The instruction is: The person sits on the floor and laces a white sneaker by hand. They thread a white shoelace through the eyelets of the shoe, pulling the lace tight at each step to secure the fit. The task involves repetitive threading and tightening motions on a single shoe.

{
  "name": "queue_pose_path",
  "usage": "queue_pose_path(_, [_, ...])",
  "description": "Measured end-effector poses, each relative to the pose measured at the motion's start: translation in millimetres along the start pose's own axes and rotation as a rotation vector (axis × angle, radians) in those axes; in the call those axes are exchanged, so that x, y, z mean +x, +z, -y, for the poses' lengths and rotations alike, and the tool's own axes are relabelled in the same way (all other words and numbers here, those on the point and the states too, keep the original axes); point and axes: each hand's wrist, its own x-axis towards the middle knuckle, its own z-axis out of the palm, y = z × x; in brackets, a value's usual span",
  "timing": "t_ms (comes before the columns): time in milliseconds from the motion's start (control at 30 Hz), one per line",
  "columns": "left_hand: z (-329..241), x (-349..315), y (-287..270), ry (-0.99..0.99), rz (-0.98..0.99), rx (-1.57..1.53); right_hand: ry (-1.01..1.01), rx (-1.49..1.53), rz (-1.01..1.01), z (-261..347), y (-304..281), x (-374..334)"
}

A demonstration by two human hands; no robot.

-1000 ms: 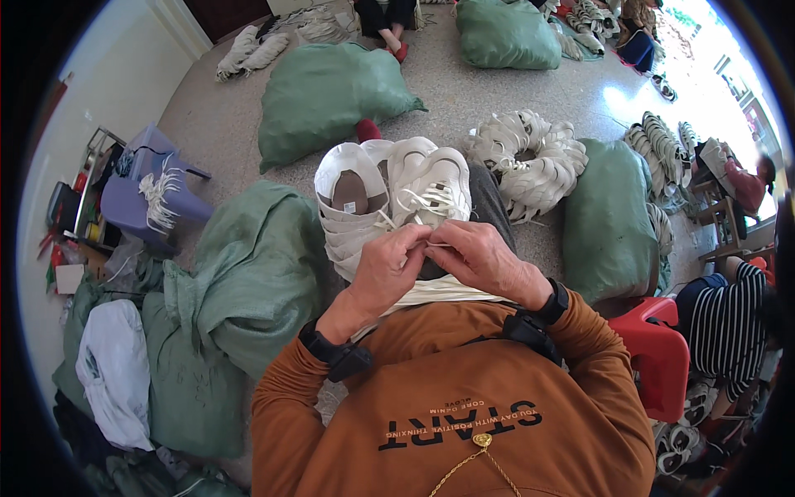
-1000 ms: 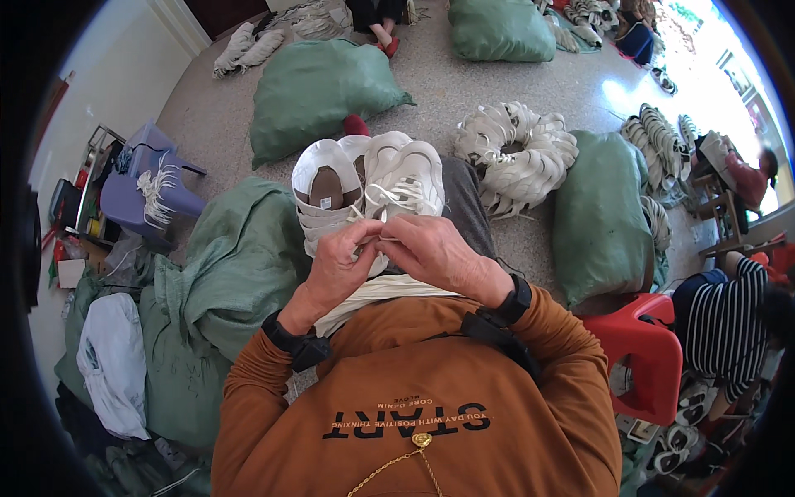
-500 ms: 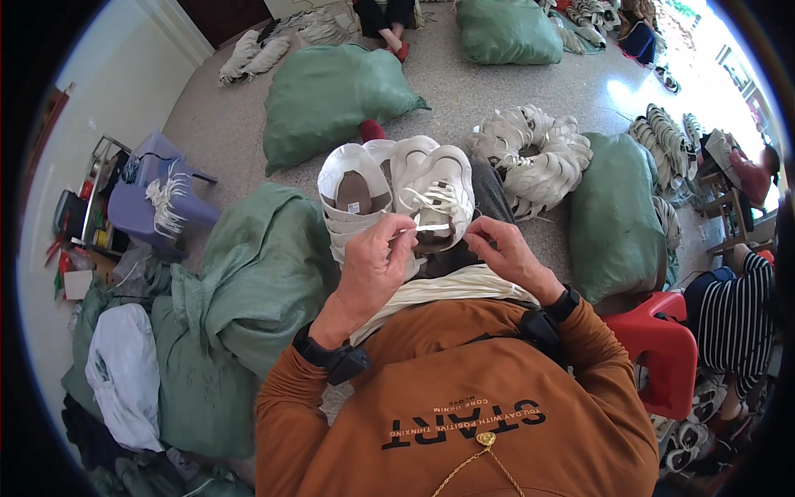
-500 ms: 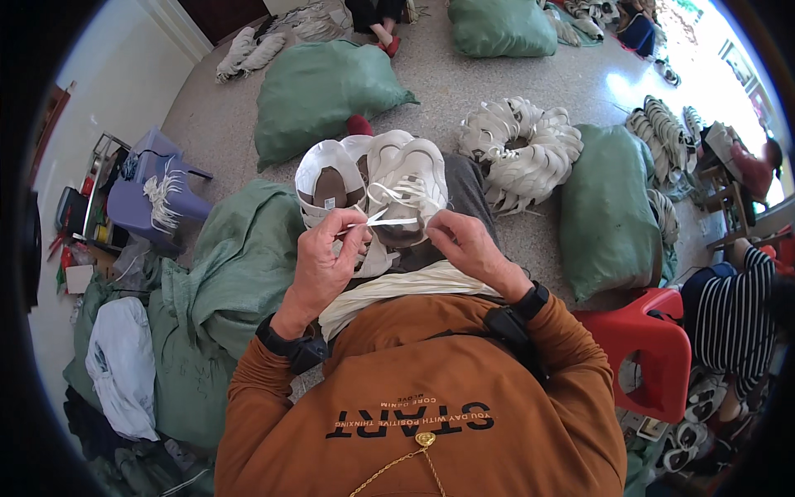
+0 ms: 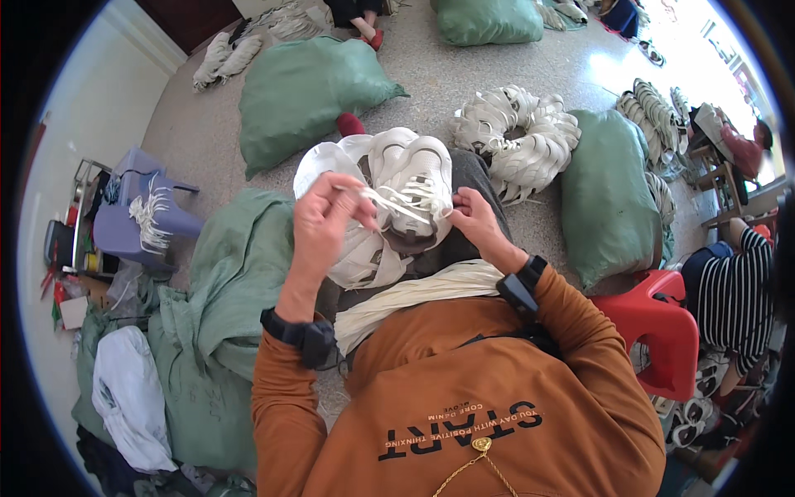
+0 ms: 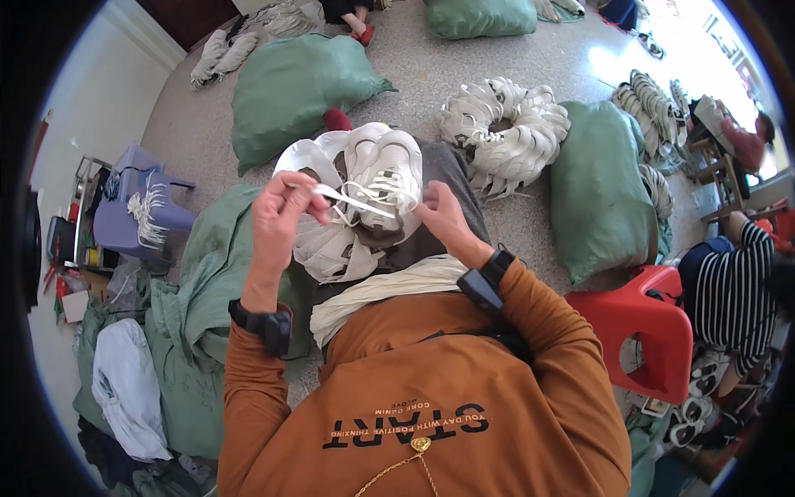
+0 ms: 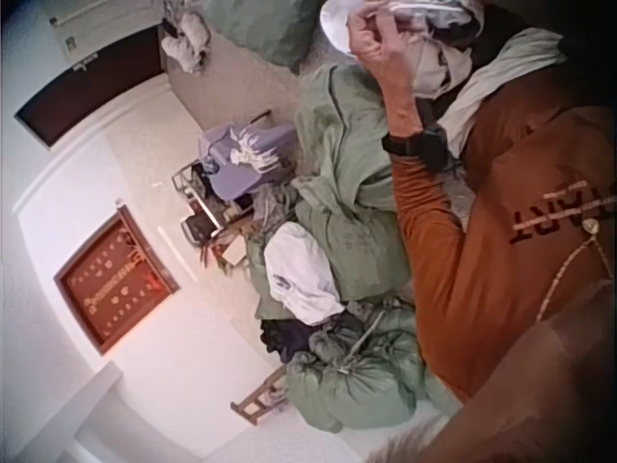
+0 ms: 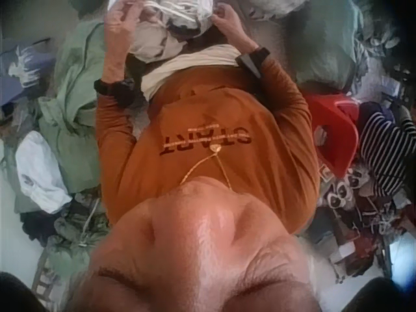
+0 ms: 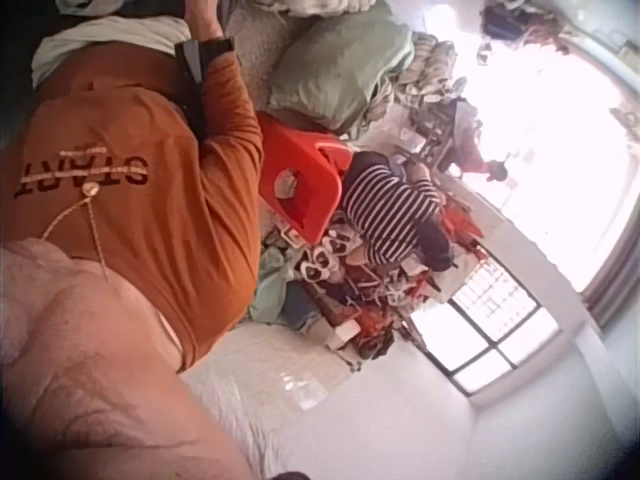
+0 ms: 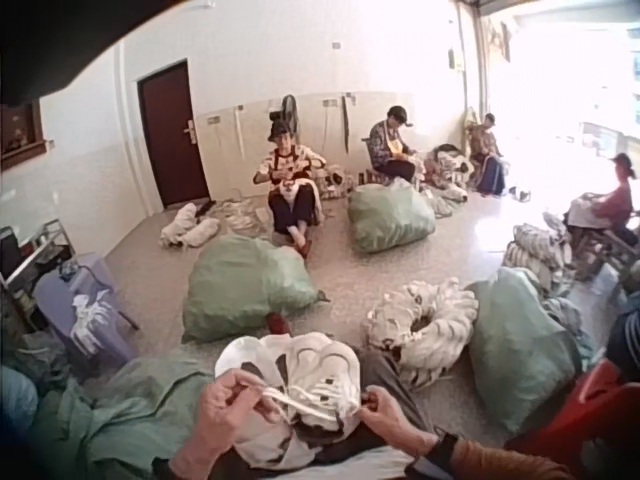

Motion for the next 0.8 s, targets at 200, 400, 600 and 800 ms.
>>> queue_pose_path(200, [86,23,-55,-0.021,-0.338,-0.007,0.372,0.314,0.228,27,1,-22])
queue_pose_path(400, [120,-13,-52,0.029,-0.088,0.959,0.037,-0.023,0.377,97,27,9])
queue_pose_path(600, [105,-54,-18,0.316,0.065,1.178,0.146,0.229,0.424,149,83,75])
queue_pose_path(800, [99,-66,-17,0.219,0.131,1.224,-0.494,-0.187,0.755,121,162,56])
